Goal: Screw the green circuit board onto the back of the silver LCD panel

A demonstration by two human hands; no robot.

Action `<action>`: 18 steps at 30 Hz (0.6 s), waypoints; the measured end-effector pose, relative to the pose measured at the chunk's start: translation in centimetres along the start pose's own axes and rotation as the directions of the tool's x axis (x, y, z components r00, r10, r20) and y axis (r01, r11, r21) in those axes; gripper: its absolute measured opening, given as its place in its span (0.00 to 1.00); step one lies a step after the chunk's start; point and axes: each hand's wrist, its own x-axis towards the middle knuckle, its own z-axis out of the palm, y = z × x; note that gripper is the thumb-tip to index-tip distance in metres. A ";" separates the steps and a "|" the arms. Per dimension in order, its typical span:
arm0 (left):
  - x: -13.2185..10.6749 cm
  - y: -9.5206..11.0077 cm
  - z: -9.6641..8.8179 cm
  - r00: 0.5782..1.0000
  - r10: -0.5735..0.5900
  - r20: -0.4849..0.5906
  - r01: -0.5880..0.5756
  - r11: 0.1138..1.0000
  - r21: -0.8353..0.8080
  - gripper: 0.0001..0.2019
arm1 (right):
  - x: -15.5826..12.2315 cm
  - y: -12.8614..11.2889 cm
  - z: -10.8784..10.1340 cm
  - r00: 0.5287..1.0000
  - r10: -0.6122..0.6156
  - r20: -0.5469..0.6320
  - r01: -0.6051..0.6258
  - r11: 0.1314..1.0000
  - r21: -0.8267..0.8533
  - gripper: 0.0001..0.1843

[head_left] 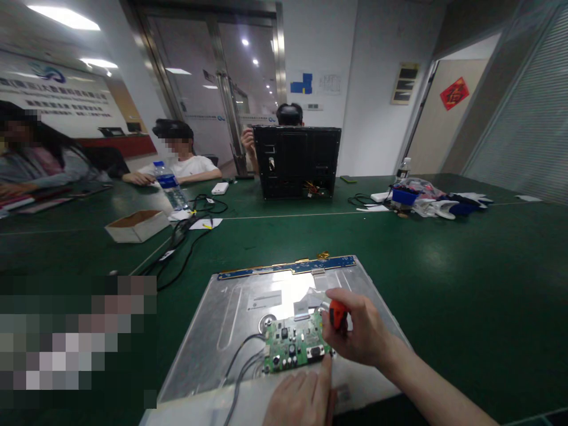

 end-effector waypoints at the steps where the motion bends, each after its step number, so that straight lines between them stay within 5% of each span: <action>1: 0.0 0.0 0.0 1.000 0.000 0.007 0.000 1.000 0.006 0.18 | -0.1 0.0 0.0 1.000 0.006 0.000 -0.006 1.000 -0.003 0.25; 18: 0.2 0.1 -0.3 1.000 0.009 0.020 -0.009 0.999 0.042 0.18 | 0.0 0.0 -0.2 0.998 0.016 0.064 -0.022 0.995 0.093 0.24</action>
